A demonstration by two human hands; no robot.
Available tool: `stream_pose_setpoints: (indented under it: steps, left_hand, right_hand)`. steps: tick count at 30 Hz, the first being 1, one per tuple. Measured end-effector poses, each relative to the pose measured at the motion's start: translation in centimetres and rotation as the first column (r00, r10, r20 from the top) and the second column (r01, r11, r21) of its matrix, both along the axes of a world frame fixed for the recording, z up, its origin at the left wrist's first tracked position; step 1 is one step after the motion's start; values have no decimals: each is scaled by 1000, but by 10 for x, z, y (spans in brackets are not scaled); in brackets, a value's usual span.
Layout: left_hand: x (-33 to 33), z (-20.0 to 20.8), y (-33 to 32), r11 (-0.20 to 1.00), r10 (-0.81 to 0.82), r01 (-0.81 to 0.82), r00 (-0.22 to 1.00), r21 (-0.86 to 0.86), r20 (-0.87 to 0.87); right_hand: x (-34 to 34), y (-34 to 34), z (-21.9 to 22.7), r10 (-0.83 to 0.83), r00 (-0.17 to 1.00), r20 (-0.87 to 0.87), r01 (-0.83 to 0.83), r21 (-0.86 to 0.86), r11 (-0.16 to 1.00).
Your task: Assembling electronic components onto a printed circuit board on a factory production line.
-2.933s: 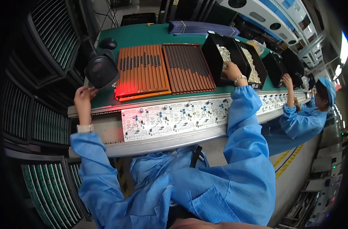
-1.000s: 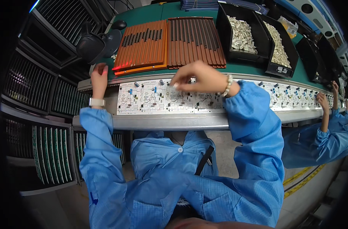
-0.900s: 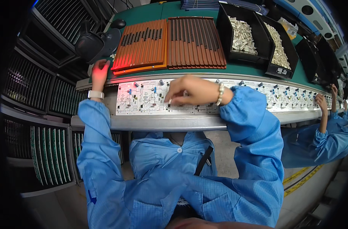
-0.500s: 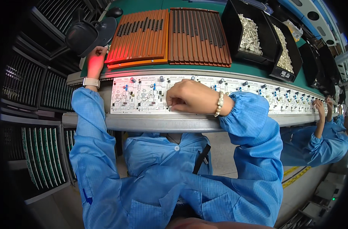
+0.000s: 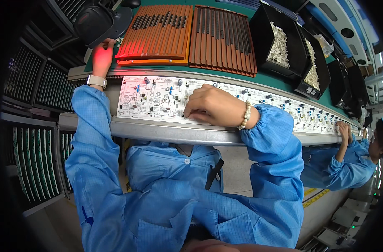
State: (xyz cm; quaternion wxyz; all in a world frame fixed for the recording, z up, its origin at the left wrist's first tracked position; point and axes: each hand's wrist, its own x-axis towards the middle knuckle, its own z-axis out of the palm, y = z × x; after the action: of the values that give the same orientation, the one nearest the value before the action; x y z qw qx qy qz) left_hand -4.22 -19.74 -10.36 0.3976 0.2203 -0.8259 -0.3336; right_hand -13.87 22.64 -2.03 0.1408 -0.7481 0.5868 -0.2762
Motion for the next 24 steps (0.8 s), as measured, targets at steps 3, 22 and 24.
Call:
stream_pose_setpoints:
  steps: [3,22,24]
  left_hand:
    - [0,-4,1,989,80,-90,992,-113,-92]
    - [13,11,22,983,156,-150,987,-103,46]
    - [12,3,22,998,6,5,984,58,-180]
  right_hand:
    - [-9,4,11,-93,996,-6,93,-38,995]
    - [-152,85,20,-950,298,-98,939,-151,310]
    - [-152,85,20,-942,316,-114,926,-180,332]
